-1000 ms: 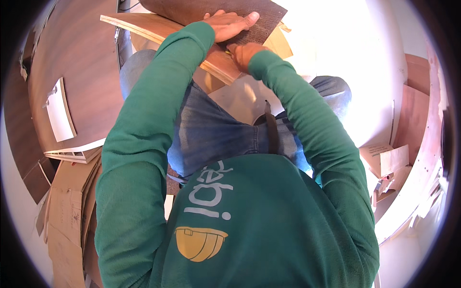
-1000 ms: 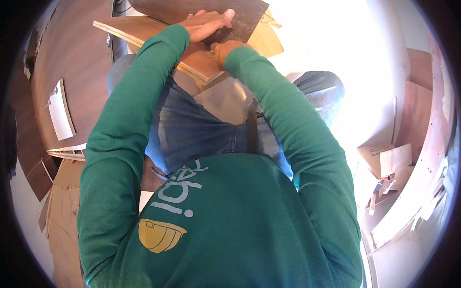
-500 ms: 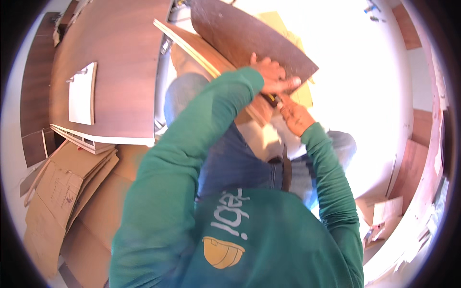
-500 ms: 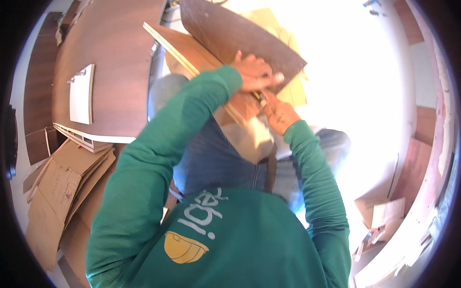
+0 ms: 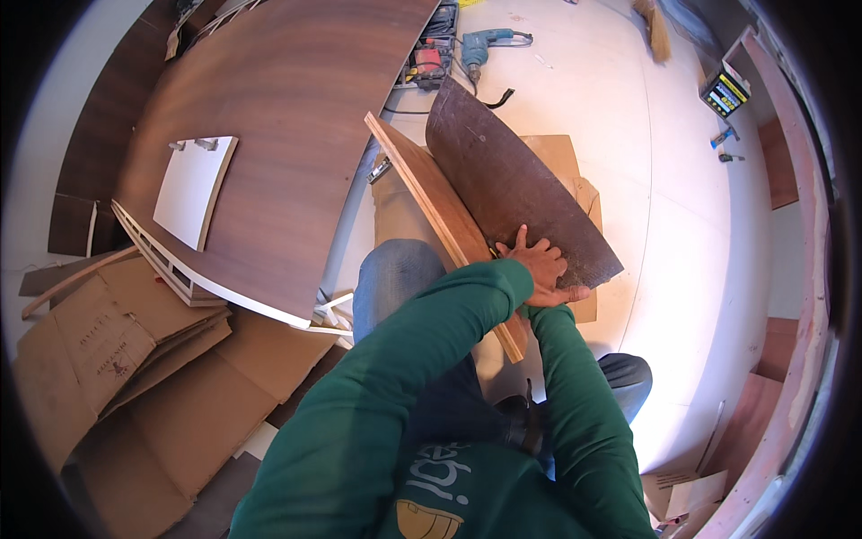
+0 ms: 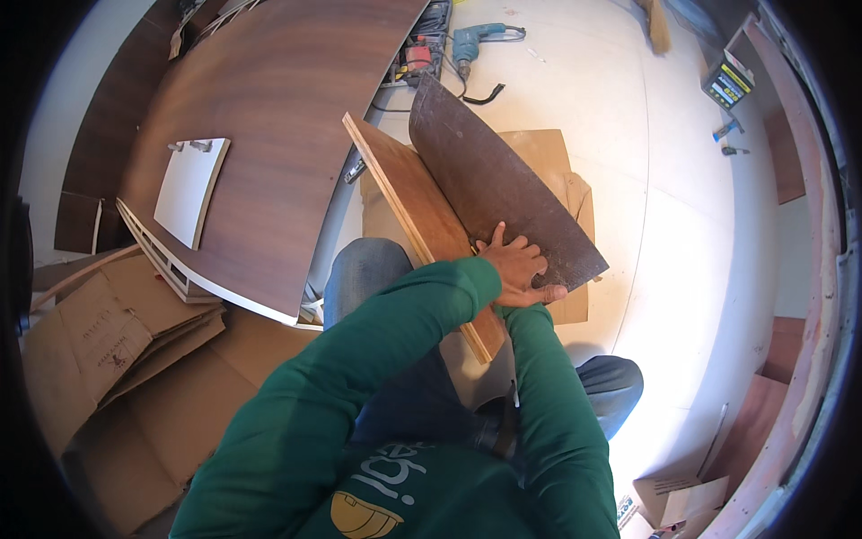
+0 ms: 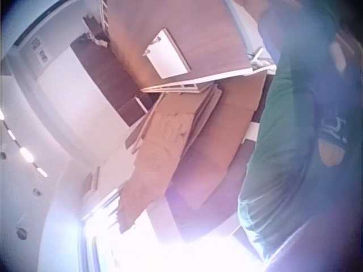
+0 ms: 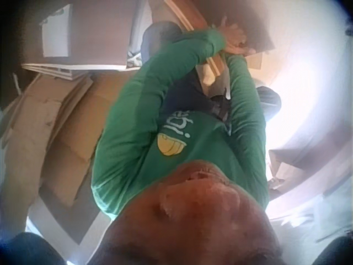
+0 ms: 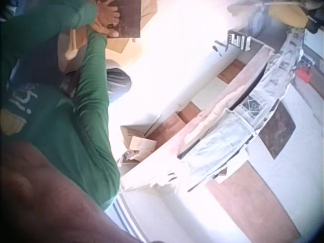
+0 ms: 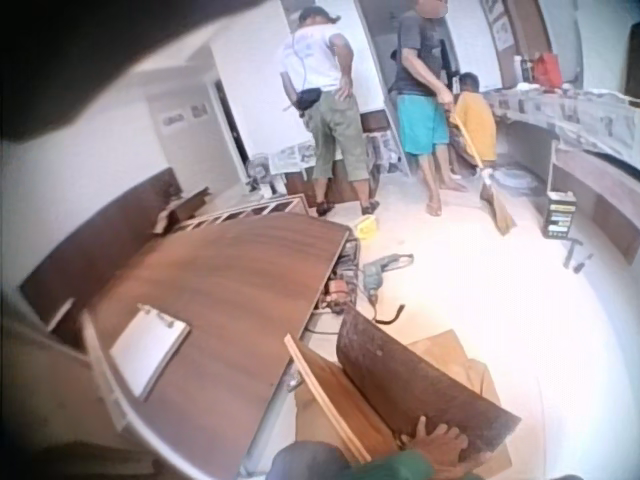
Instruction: The person uses a utility knife to trim a dark brown laminate sheet on a wooden frame, then places white cabinet doors onto a large wooden furniture base. The person works on the floor in a room with other people present.
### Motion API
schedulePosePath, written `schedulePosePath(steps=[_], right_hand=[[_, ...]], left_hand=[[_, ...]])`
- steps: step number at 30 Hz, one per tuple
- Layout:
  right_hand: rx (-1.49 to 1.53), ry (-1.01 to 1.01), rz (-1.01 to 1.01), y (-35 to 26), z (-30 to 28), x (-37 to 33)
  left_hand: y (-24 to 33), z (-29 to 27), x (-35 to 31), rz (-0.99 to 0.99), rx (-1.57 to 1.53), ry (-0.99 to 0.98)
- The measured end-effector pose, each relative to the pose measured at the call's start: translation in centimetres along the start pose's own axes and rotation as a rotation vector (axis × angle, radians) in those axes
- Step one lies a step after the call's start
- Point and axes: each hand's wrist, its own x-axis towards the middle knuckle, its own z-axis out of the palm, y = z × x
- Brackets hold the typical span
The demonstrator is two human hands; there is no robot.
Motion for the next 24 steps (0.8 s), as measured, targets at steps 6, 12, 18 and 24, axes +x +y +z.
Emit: schedulePosePath(steps=[6, 12, 18, 24], right_hand=[[-0.143, -0.093, 0.047, 0.6, -1.2, -2.0], [-0.230, -0.197, 0.118, 1.5, -2.0, -7.2], [-0.220, -0.291, 0.268, -2.2, -7.0, -15.8], [-0.203, -0.145, 0.251, -0.6, -7.5, -20.0]], left_hand=[[-0.2, -0.2, -0.6, 0.008, -0.083, 0.043], [-0.5, -0.1, -1.3, 0.034, 0.009, 0.064], [-0.8, -0.1, -1.1, 0.058, 0.051, 0.042], [-1.1, 0.7, -0.7, 0.095, 0.124, 0.010]])
